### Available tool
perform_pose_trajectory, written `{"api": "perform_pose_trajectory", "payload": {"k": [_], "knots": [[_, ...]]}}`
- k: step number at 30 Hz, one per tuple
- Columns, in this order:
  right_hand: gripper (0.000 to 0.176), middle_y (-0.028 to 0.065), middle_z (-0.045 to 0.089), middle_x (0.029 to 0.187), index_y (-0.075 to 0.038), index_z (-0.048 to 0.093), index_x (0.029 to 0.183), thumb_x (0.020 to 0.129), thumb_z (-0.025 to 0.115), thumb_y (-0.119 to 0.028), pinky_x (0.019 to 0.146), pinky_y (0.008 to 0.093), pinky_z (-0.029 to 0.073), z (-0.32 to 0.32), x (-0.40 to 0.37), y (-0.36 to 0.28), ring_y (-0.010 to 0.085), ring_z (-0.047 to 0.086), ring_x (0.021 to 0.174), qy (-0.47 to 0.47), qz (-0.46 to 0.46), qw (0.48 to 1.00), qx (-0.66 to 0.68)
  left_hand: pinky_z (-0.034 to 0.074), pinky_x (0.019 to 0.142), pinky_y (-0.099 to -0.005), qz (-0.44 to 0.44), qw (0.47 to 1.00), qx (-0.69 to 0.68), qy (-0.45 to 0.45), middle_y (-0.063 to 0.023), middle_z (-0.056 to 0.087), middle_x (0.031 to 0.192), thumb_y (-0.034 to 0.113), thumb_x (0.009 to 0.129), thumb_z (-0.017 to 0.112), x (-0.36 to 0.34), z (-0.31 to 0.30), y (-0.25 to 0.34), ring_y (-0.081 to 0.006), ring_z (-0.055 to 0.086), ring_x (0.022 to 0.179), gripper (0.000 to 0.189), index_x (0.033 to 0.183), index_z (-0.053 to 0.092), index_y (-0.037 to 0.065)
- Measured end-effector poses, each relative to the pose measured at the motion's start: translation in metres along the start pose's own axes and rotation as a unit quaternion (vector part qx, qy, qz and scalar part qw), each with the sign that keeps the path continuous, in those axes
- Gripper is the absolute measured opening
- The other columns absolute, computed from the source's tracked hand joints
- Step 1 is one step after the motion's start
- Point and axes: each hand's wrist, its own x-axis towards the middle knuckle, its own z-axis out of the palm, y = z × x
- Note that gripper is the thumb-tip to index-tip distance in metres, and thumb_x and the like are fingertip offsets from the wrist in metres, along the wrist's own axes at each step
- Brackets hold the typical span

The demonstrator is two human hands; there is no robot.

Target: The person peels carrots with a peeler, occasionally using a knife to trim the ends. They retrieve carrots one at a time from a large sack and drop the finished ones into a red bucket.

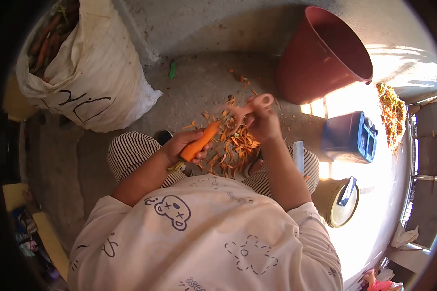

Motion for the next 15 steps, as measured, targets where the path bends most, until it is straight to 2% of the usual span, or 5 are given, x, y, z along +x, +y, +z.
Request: {"api": "perform_pose_trajectory", "payload": {"k": [2,3,5,12,15], "knots": [[0.013,0.0060,0.053,0.077,-0.003,0.050,0.091,0.082,0.051,-0.013,0.046,0.0205,0.041,0.008,-0.007,0.009,0.0114,0.049,0.054,-0.050,0.057,0.997,-0.007,0.042,0.045,-0.0219,-0.007,0.998,-0.012,-0.058,-0.0049,0.045,0.076,0.029,0.087,0.037,0.002,-0.003,-0.001,-0.0109,0.046,0.058,0.035,0.115,0.036,0.007],[0.014,0.0058,0.053,0.074,-0.003,0.049,0.092,0.082,0.052,-0.013,0.045,0.0212,0.041,0.003,0.000,0.008,0.0112,0.049,0.054,0.027,0.020,0.999,-0.001,0.042,0.044,-0.0218,-0.012,0.998,-0.014,-0.067,-0.0050,0.045,0.075,0.029,0.087,0.036,0.001,-0.004,-0.001,-0.0110,0.046,0.058,0.035,0.114,0.037,0.007],[0.016,0.0050,0.054,0.077,-0.004,0.049,0.093,0.082,0.051,-0.015,0.046,0.0195,0.041,-0.031,0.012,0.003,0.0102,0.050,0.055,0.036,-0.031,0.999,-0.025,0.042,0.044,-0.0217,-0.015,0.996,-0.016,-0.084,-0.0050,0.045,0.073,0.031,0.087,0.035,0.000,-0.005,0.000,-0.0111,0.047,0.058,0.036,0.113,0.038,0.006],[0.016,0.0035,0.052,0.076,-0.003,0.049,0.094,0.083,0.050,-0.015,0.047,0.0182,0.040,0.003,-0.009,0.012,0.0092,0.051,0.060,-0.051,0.056,0.997,-0.019,0.043,0.044,-0.0223,-0.015,1.000,0.020,-0.014,-0.0059,0.046,0.071,0.027,0.086,0.039,0.002,-0.007,-0.003,-0.0116,0.049,0.051,0.039,0.119,0.034,0.006],[0.015,0.0047,0.052,0.079,-0.002,0.049,0.092,0.083,0.050,-0.014,0.047,0.0197,0.040,-0.021,0.007,-0.001,0.0097,0.050,0.061,0.063,-0.015,0.996,-0.065,0.044,0.045,-0.0230,0.012,0.993,0.111,0.044,-0.0061,0.048,0.072,0.021,0.085,0.044,-0.004,0.006,0.004,-0.0120,0.051,0.052,0.039,0.119,0.034,0.006]]}}
